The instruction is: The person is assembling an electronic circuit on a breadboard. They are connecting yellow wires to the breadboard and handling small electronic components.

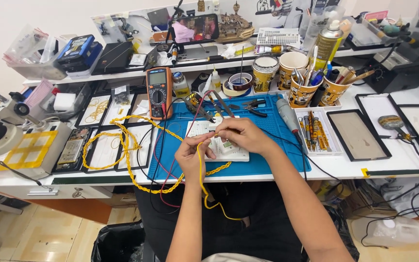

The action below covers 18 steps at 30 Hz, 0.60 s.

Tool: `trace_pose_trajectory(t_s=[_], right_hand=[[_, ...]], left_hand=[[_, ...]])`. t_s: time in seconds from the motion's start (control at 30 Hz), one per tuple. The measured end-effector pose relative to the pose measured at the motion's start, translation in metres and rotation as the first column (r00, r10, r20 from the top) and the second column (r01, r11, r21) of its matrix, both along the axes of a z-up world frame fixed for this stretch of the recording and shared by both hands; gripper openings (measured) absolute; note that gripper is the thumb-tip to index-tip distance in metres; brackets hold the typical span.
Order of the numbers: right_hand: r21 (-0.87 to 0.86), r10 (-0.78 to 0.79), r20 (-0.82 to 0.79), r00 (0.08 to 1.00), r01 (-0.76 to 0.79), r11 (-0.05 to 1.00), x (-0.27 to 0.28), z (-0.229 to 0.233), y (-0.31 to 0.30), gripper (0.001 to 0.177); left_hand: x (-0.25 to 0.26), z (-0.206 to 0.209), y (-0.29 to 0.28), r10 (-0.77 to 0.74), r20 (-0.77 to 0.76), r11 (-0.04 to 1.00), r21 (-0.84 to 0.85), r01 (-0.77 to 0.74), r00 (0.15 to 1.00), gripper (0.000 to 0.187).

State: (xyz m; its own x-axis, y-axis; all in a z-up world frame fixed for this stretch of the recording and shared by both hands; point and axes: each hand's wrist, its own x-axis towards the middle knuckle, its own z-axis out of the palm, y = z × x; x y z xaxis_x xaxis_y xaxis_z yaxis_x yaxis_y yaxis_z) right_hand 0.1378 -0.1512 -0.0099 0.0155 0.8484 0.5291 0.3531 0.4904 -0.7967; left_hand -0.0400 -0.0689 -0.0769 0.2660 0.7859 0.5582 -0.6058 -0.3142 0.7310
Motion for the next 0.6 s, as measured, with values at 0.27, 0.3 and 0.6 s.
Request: trace_pose_trajectory(t_s=[0.27, 0.3, 0.6], right_hand=[[-0.049, 0.044, -0.091, 0.995, -0.049, 0.998, 0.008, -0.013, 0.008, 0.018], [-0.06, 0.036, -0.094, 0.995, -0.041, 0.997, 0.008, -0.013, 0.008, 0.017], [-0.087, 0.075, -0.19, 0.979, -0.093, 0.992, 0.016, -0.024, 0.009, 0.014]], left_hand=[[-0.005, -0.014, 0.008, -0.106, 0.029, 0.993, 0.061, 0.104, 0.994, 0.018], [-0.004, -0.015, 0.01, -0.138, 0.058, 0.99, 0.042, 0.136, 0.989, 0.02], [-0.012, -0.004, -0.009, -0.131, -0.015, 0.991, 0.019, 0.131, 0.991, 0.012]])
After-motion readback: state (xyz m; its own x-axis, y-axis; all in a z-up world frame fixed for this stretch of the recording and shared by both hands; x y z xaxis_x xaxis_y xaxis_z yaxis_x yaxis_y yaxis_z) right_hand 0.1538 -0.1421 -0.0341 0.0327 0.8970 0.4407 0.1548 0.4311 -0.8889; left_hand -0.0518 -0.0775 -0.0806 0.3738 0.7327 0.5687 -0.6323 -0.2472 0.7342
